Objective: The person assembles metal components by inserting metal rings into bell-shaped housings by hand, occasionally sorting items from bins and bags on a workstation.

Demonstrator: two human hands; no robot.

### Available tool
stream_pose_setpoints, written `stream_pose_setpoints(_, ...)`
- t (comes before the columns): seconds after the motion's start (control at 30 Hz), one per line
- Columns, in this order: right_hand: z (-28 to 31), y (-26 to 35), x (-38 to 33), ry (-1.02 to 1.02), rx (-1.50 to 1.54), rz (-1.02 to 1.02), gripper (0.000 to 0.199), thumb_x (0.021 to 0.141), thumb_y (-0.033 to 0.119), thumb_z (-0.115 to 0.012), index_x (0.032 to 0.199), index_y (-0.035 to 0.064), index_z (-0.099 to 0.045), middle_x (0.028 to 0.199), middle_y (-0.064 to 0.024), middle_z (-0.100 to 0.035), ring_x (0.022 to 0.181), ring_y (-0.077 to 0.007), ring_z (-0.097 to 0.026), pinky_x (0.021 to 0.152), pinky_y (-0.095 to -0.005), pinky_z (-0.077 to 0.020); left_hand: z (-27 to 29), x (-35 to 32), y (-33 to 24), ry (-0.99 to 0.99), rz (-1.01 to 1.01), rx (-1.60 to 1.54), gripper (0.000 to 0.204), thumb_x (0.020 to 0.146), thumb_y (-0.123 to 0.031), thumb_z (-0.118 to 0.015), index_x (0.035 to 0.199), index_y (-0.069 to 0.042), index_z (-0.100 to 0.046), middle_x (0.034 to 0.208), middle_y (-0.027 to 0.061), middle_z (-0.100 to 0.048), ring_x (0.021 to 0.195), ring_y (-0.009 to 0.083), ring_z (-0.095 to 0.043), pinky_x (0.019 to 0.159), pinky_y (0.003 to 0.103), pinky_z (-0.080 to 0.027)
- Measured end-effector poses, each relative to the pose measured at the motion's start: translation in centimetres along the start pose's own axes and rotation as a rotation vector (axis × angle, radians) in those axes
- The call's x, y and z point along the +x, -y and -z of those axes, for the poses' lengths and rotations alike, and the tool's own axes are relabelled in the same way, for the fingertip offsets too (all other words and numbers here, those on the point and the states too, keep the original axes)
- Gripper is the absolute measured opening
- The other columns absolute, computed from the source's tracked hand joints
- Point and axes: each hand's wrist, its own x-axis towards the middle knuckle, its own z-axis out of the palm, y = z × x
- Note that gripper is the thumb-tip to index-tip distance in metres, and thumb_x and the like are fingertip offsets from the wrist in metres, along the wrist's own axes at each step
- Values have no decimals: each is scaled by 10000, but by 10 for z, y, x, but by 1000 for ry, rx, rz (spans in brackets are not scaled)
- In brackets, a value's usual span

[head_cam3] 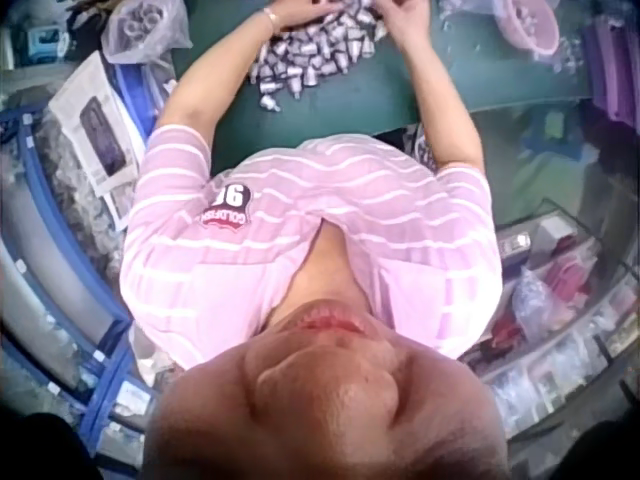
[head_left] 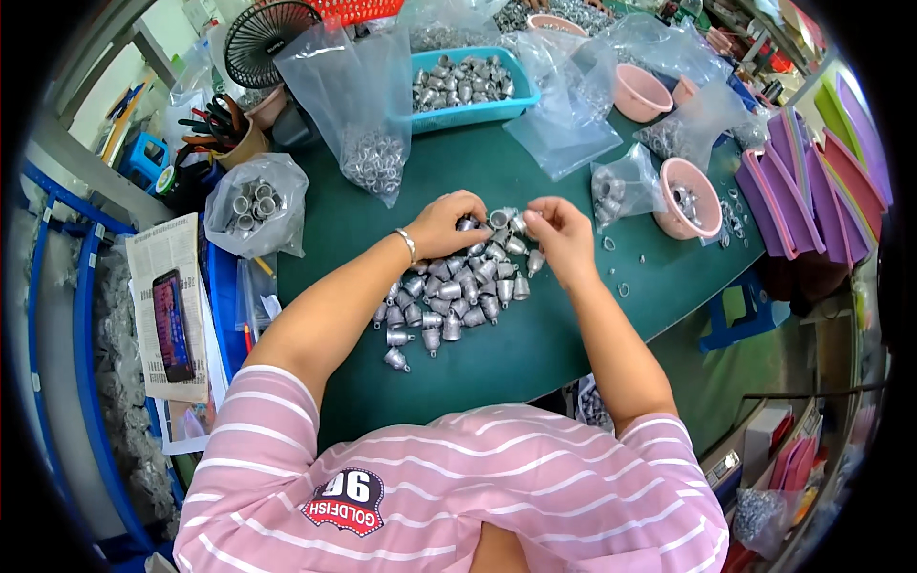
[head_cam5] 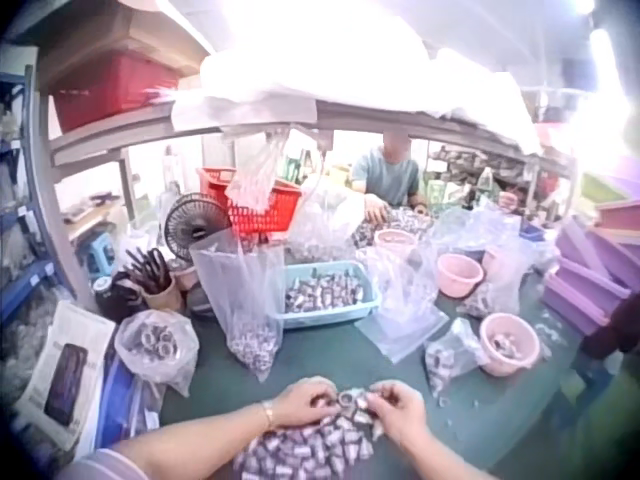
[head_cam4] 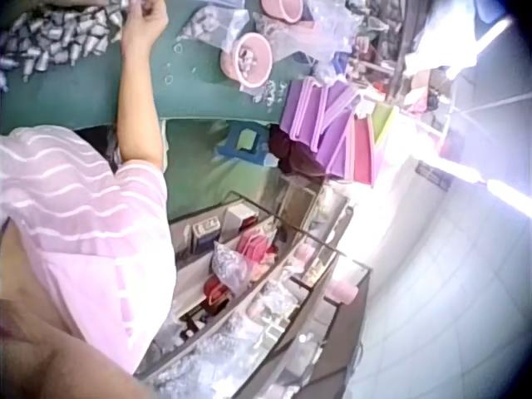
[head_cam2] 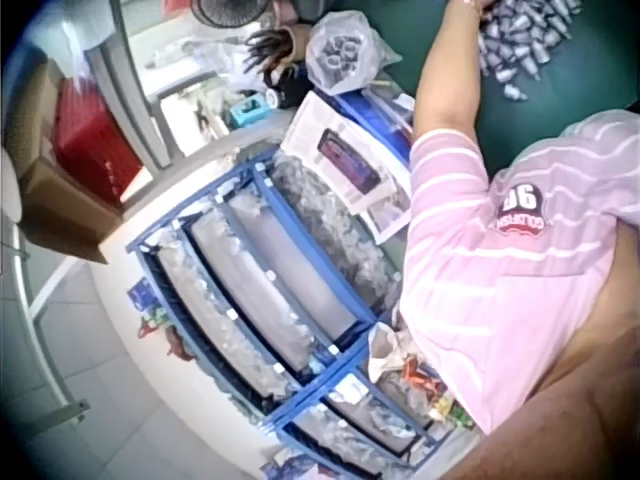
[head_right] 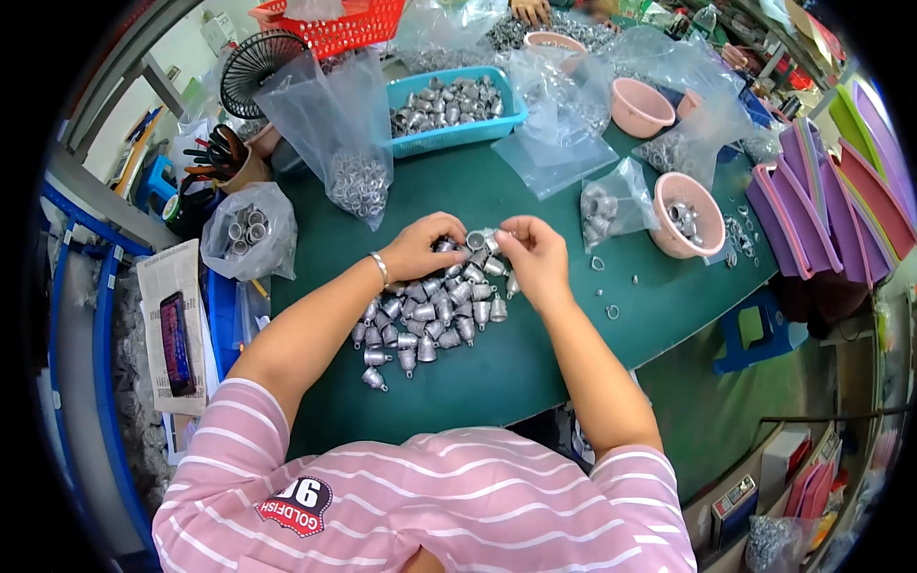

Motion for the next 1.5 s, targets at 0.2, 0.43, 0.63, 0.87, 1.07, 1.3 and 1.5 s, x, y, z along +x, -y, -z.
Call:
stream_pose_setpoints(0.2, 10, -14, -66, 86, 159, -284, 208, 806, -18, -623, 1010, -37, -583, 820, -62, -619, 664, -106, -584, 590, -224, -494, 12, -36, -27, 45, 130, -144, 257, 740, -105, -680, 963, -45, -567, 954, 46, -532, 894, 146, -527, 796, 268, -428)
stream_pose_setpoints(0.43, 5, -13, -73, 6, 302, -308, 178, 856, 11, -571, 1025, -45, -569, 878, -93, -626, 744, -143, -615, 642, -245, -520, 9, -56, -41, 0, 2, 46, 329, 722, -68, -691, 1021, -30, -560, 1048, 104, -528, 924, 213, -543, 826, 291, -441)
stream_pose_setpoints(0.63, -5, -2, -90, 186, 409, -287, 178, 872, 51, -575, 1020, -48, -564, 861, -100, -622, 715, -142, -620, 602, -244, -519, -5, -70, -105, -179, 36, -167, 456, 668, -94, -762, 1077, -40, -568, 1059, 95, -533, 878, 173, -556, 744, 277, -466)
stream_pose_setpoints(0.87, -15, 12, -108, 278, 439, -126, 229, 848, 1, -590, 1070, -44, -563, 879, -82, -631, 747, -120, -608, 653, -234, -511, -32, -101, -114, -289, 269, -703, 340, 785, 90, -604, 1110, 43, -518, 1014, 82, -580, 957, 162, -590, 814, 262, -496)
stream_pose_setpoints(1.07, -13, 18, -127, 303, 356, -103, 239, 838, 11, -611, 1070, -32, -574, 874, -74, -629, 753, -105, -598, 655, -223, -500, -39, -117, -129, -322, 213, -932, 349, 782, 99, -611, 1113, 50, -512, 1047, 106, -569, 944, 163, -593, 824, 264, -498)
stream_pose_setpoints(1.3, -14, 23, -136, 314, 194, 40, 219, 811, 8, -638, 1018, -47, -595, 949, -89, -597, 788, -126, -601, 665, -223, -504, -44, -128, -142, -390, 197, -930, 336, 760, 80, -649, 1078, 61, -539, 1052, 99, -533, 886, 150, -595, 779, 253, -501)
stream_pose_setpoints(1.5, -19, 26, -141, 277, 137, 187, 241, 777, -11, -657, 1009, -36, -599, 947, -111, -593, 814, -155, -609, 688, -238, -513, -47, -137, -135, -410, 155, -921, 319, 762, 95, -639, 1067, 65, -552, 1071, 109, -524, 903, 151, -584, 768, 257, -509)
